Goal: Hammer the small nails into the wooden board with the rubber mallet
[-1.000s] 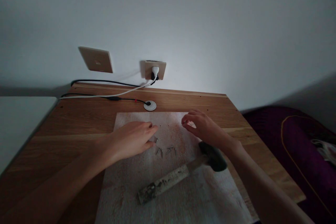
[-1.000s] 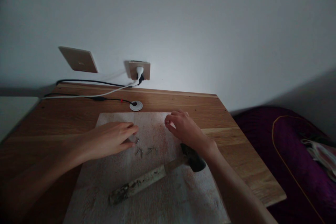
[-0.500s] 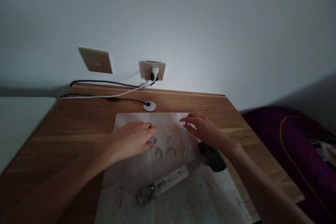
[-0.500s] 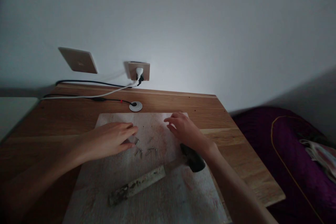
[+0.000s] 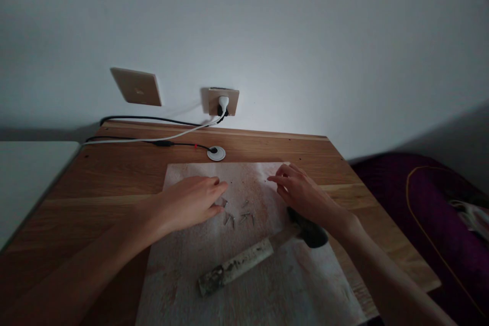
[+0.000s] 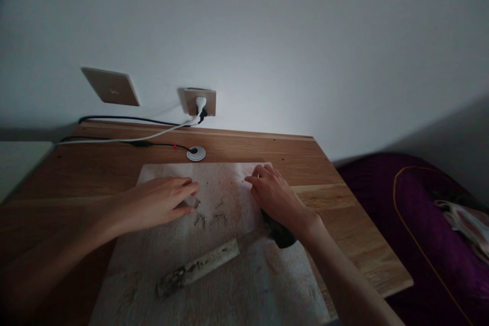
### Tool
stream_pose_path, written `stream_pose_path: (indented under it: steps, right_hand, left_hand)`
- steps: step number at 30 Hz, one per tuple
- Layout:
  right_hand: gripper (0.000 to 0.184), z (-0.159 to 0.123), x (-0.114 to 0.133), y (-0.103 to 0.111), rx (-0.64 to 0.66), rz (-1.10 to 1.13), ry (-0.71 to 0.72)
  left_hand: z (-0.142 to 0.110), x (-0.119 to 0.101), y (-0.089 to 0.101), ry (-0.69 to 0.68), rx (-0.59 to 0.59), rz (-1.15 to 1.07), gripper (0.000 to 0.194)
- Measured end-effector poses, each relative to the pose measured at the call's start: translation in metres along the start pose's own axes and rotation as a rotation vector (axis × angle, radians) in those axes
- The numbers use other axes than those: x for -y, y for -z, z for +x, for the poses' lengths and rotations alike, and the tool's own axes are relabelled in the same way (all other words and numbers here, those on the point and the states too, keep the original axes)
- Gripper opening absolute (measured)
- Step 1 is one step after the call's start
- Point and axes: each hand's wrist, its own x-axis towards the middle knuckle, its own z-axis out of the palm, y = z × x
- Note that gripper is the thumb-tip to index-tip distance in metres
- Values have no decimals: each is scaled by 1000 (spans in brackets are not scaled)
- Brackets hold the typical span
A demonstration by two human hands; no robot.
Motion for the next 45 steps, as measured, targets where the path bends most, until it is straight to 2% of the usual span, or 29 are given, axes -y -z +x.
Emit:
stream_pose_path:
  steps: [2,6,10,14,18,22,26,32,40,43,45]
  right_hand:
    - [41,-1,1,0,7,0,12]
    - [31,-2,1,0,-9,8,13]
    - [25,0,-7,1,-60,13,-36]
    - [13,3,-17,2,-72,2,-130]
    - [16,6,-22,7,-32,-47,-244]
    - [16,11,-22,8,81,-109,-305]
    - [17,18,-16,7,197,-159,-319]
    - [18,26,-7,10,256,-202,-320]
    - [16,25,-6,15,229,-154,-336]
    - [9,25,-3,24,181,-79,-321]
    - [12,24,1,30,183,8,-270]
  left_hand:
    - [0,0,1,10,18,11,11]
    - [0,1,-1,-10,21,16,11]
    - [0,3,-4,-11,-14,2,12]
    - [0,1,-1,-2,2,2,10]
    - [0,-1,2,-5,22,12,7]
    - [-1,-1,2,-4,31,26,9]
    - [-1,0,2,-3,23,13,11]
    - [-1,-2,4,2,30,22,10]
    - [0,-2,4,-2,24,19,10]
    - [-1,-2,4,1,26,23,10]
    - [-1,-2,4,8,23,16,10]
